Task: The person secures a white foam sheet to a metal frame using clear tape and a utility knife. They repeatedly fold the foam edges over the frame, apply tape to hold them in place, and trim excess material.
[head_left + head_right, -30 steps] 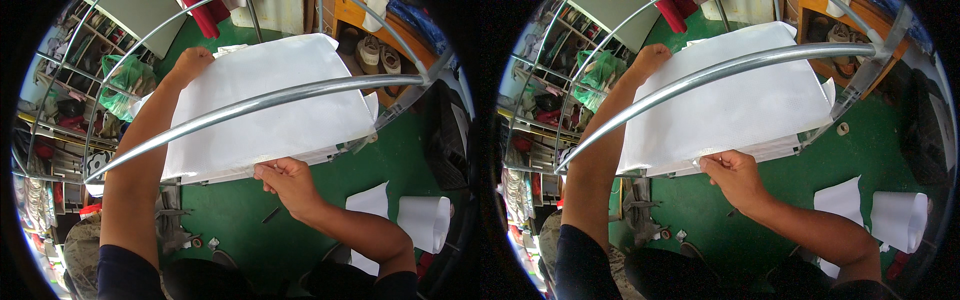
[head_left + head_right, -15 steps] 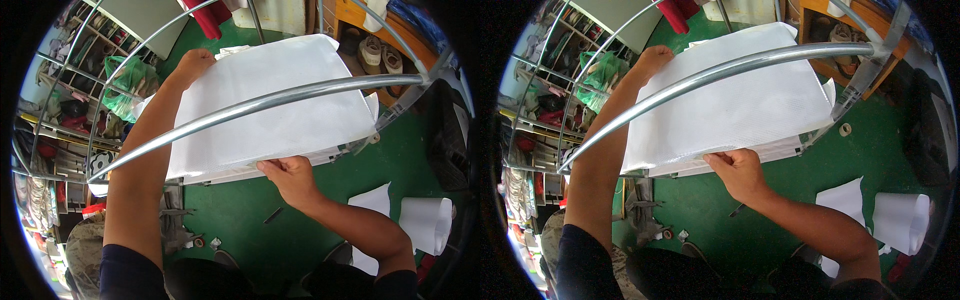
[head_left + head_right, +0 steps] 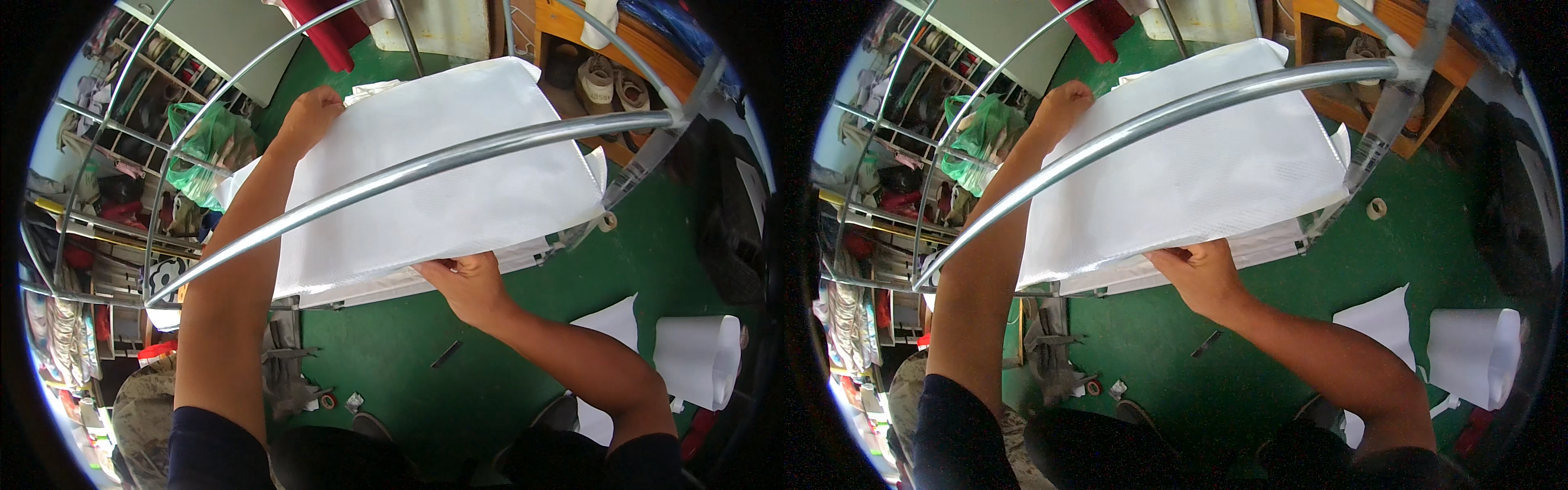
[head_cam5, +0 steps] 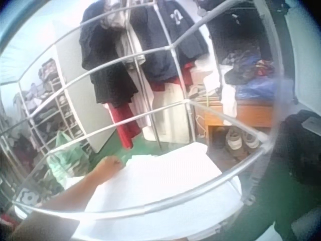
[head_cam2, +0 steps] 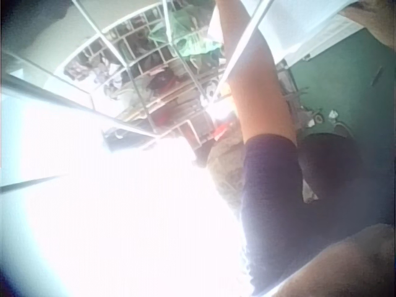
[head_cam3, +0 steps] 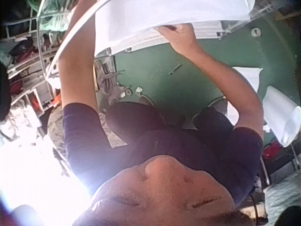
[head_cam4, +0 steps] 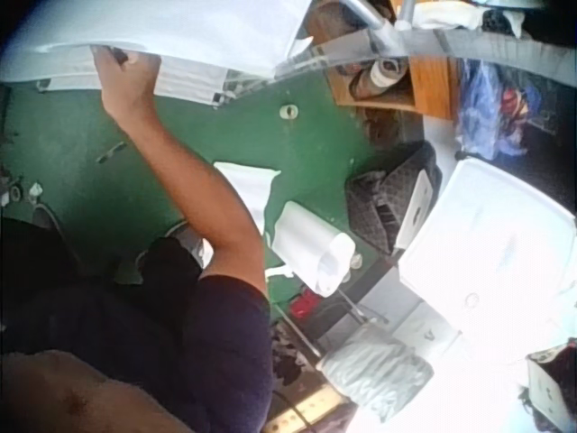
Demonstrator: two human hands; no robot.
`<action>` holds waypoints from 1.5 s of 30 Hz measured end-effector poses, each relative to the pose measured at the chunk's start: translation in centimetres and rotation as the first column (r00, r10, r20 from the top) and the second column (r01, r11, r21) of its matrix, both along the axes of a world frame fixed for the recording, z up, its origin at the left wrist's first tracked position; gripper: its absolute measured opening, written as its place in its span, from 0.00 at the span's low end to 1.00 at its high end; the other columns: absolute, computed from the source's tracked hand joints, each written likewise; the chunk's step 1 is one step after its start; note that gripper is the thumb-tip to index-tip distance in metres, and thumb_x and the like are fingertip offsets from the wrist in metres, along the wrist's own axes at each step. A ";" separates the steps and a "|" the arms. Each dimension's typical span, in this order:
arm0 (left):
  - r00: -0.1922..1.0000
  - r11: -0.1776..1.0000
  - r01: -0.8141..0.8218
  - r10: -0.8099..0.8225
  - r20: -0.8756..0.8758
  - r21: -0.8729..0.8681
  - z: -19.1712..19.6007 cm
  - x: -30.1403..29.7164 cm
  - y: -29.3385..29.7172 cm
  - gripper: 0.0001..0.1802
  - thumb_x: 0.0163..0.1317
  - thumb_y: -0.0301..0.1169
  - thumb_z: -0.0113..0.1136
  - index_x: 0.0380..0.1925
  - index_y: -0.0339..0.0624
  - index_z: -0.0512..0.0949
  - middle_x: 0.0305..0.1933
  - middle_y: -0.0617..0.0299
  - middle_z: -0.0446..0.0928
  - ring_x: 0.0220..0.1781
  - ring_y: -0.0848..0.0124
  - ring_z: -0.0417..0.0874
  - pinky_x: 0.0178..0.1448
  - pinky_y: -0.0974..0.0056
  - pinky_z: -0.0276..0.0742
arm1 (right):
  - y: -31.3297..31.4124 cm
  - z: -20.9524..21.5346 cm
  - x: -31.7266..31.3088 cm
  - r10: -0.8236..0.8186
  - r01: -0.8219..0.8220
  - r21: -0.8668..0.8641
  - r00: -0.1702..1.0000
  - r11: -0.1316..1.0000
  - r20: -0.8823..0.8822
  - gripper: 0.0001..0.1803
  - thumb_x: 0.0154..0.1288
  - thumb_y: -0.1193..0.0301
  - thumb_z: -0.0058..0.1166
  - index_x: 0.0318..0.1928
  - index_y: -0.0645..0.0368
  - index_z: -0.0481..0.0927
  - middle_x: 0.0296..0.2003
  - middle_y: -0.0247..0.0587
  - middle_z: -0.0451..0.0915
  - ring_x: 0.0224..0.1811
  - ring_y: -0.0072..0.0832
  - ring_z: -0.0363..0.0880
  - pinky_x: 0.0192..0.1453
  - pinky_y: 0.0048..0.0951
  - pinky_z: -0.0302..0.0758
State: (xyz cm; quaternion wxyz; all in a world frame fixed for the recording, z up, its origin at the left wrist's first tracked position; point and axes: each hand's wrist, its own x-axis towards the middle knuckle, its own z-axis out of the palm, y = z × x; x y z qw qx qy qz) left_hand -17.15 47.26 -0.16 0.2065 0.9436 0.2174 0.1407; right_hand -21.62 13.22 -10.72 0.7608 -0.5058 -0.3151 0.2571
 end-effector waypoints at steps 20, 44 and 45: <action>0.868 0.788 0.497 -0.450 -0.211 0.364 2.4 -13.5 -21.0 0.44 0.54 0.37 0.71 0.71 0.41 0.64 0.78 0.51 0.60 0.81 0.51 0.56 0.80 0.44 0.55 | 0.8 0.0 1.2 0.049 -0.051 0.033 0.997 0.998 0.059 0.16 0.61 0.81 0.61 0.50 0.63 0.82 0.44 0.42 0.83 0.47 0.27 0.82 0.51 0.33 0.78; 0.902 0.668 0.411 -0.395 -0.172 0.620 -1.3 -13.2 -20.9 0.39 0.56 0.16 0.60 0.70 0.44 0.67 0.76 0.55 0.65 0.78 0.57 0.66 0.77 0.45 0.63 | 1.0 0.4 1.9 0.137 -0.124 0.106 0.984 0.987 -0.118 0.11 0.63 0.81 0.61 0.46 0.64 0.79 0.33 0.38 0.82 0.29 0.22 0.82 0.31 0.26 0.80; 0.905 0.663 0.403 -0.392 -0.166 0.631 -1.5 -13.2 -20.9 0.39 0.55 0.16 0.60 0.70 0.44 0.67 0.76 0.55 0.66 0.78 0.57 0.66 0.77 0.45 0.63 | 1.0 0.6 1.8 0.135 -0.120 0.110 0.980 0.987 -0.145 0.11 0.63 0.81 0.61 0.46 0.65 0.79 0.33 0.38 0.82 0.29 0.22 0.82 0.31 0.26 0.80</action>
